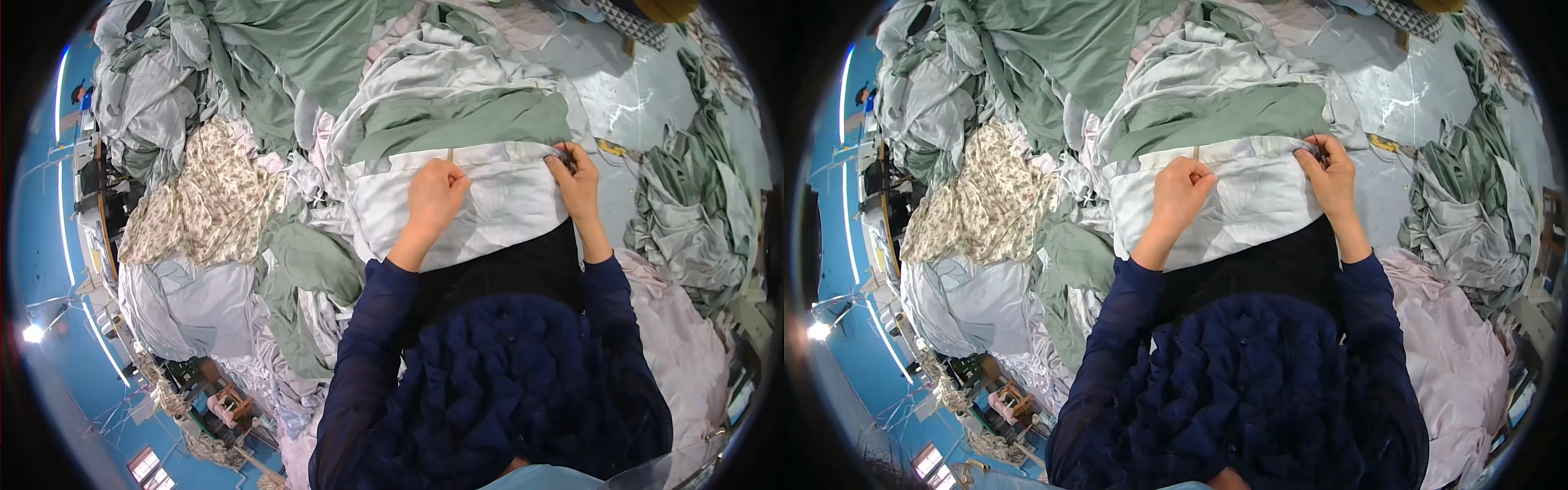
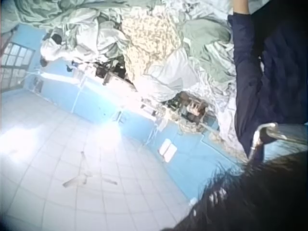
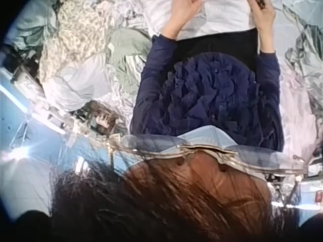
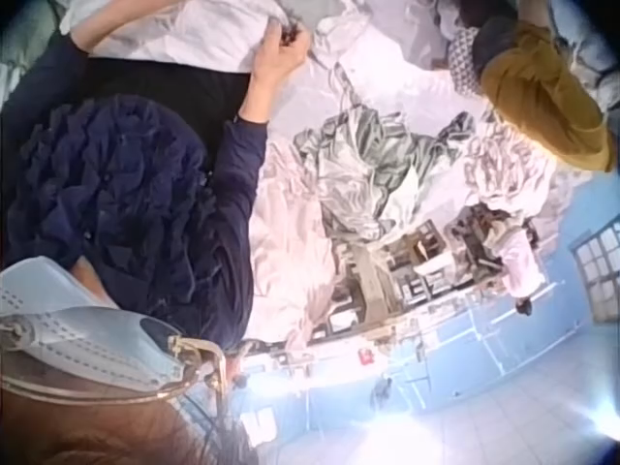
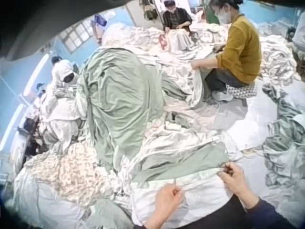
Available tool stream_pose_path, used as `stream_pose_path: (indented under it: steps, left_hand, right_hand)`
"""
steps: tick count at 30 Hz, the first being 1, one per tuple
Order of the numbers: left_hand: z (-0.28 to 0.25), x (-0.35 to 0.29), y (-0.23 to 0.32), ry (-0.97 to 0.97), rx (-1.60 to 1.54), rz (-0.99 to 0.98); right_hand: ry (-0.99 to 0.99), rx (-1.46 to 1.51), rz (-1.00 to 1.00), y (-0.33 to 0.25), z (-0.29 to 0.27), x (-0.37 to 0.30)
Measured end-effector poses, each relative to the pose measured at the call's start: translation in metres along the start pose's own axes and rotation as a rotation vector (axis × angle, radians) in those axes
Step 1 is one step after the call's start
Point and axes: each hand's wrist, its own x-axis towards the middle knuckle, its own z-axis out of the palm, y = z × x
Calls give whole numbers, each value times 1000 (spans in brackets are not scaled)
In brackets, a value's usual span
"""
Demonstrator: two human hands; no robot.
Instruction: Trimming loose threads from fabric pieces using thread snips in a factory setting.
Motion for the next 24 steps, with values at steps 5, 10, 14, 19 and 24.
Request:
stream_pose_path:
  steps: [5, 10, 14, 19, 24]
  left_hand:
    - [5, -4, -2, 51, -234, 55]
    - [1, -14, 9, 99, -525, 39]
    - [3, -13, 11, 94, -631, 41]
    - [5, -16, 13, 76, -722, 35]
    - [8, -17, 12, 32, -831, 20]
  right_hand:
    - [107, -343, -238, -33, -2, -7]
    - [-104, -454, -371, -62, 18, -12]
    - [-268, -648, -525, -74, 36, -5]
    - [-313, -633, -601, -68, 44, -2]
    - [-292, -626, -649, -64, 52, -2]
